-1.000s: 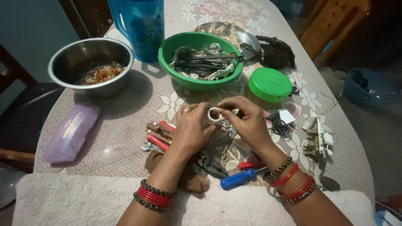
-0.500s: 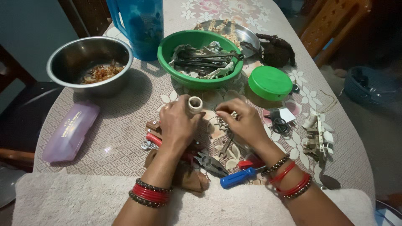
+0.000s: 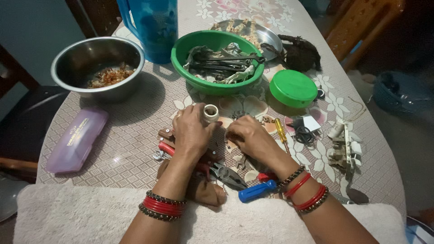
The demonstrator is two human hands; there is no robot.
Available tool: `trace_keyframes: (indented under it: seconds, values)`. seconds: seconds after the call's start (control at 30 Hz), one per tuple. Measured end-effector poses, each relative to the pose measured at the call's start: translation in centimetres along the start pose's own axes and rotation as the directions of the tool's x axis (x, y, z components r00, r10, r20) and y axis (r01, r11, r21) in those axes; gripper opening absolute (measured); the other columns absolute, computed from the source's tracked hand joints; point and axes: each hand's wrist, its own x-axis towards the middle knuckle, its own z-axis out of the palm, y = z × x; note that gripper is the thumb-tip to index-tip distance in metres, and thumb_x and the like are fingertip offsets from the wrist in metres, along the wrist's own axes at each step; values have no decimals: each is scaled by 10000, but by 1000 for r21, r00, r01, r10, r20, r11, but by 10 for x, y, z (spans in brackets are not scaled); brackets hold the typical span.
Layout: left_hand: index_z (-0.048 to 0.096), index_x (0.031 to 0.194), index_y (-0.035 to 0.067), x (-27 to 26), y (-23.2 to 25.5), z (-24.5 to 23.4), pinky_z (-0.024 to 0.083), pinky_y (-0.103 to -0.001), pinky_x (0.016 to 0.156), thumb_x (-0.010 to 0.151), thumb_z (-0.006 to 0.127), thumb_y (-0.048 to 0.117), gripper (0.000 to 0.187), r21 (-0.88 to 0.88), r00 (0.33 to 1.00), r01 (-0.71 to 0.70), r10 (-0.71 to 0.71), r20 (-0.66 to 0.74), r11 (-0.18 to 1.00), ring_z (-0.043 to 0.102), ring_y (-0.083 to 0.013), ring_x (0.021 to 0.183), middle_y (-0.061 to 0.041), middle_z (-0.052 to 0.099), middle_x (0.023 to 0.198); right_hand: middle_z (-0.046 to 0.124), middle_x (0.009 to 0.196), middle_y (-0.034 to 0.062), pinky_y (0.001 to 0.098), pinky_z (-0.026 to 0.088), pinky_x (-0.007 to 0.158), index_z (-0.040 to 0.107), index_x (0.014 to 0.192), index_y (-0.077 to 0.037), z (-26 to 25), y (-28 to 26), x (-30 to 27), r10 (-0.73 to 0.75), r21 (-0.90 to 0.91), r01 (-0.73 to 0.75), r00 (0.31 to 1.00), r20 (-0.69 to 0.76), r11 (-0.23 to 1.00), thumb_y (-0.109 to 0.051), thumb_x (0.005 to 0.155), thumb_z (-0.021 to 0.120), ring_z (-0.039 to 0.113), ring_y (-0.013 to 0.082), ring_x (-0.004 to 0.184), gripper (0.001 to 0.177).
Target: The person repeatedly picks up small metal pieces from a table and inserts them into a white cylindrical container. They handle the pieces one at a time, occasionally adjusting the container's position. The table also holds tools, a green bowl, and a metal bowl with food remnants.
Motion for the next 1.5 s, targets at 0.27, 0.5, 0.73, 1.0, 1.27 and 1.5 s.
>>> trace_keyframes:
  seconds: [0.27, 0.5, 0.73, 1.0, 1.27, 1.5]
  values:
    - [653, 1266, 69, 1, -4, 4, 341, -501, 1088, 750, 871, 341, 623, 59, 999, -40, 38, 32, 997, 593, -282, 1158, -94, 692, 1155, 705, 1073, 87, 430, 494, 940, 752, 1009, -53, -1, 2, 0, -37, 28, 39, 998, -59, 999, -168, 822, 789, 602, 289, 1100, 222]
    - [633, 1296, 78, -1, -4, 6, 408, -503, 1039, 846, 784, 507, 639, 7, 992, -99, 99, -79, 995, 589, -338, 1177, -147, 681, 1203, 705, 1052, 82, 414, 508, 941, 732, 959, -45, -3, 7, -1, -33, 4, 34, 997, -65, 999, -138, 809, 786, 624, 274, 1082, 185]
    - [599, 1330, 51, 1, -4, 3, 457, -470, 1020, 974, 679, 463, 550, -143, 951, -208, 165, -263, 968, 594, -303, 1192, -148, 654, 1227, 704, 1037, 62, 397, 528, 920, 749, 995, -59, -4, -2, -2, -36, 12, 36, 998, -42, 999, -120, 801, 788, 628, 263, 1043, 206]
    - [633, 1315, 90, 0, -2, -3, 495, -415, 1002, 1030, 656, 328, 372, -218, 913, -273, 181, -366, 937, 630, -262, 1171, -110, 676, 1205, 707, 1076, 43, 376, 549, 919, 755, 1051, -68, -3, -9, -3, -21, -47, 24, 997, 69, 999, -52, 732, 782, 645, 240, 1055, 320]
    - [799, 971, 85, -4, 15, -23, 578, -376, 626, 926, 716, 356, 288, -218, 983, -174, 181, 13, 960, 744, -249, 634, -124, 758, 758, 679, 1066, 97, 404, 539, 937, 732, 1022, -42, -2, -6, -2, -17, -8, 19, 991, 132, 1000, -68, 776, 726, 640, 283, 1070, 247]
    - [770, 986, 105, -11, 13, -14, 580, -491, 689, 891, 708, 278, 206, 213, 927, -188, 101, 362, 959, 727, -388, 766, -227, 719, 810, 720, 935, 130, 421, 544, 860, 695, 938, -43, -6, 3, -1, -10, 104, 12, 1000, -19, 995, -112, 845, 699, 688, 303, 937, 116]
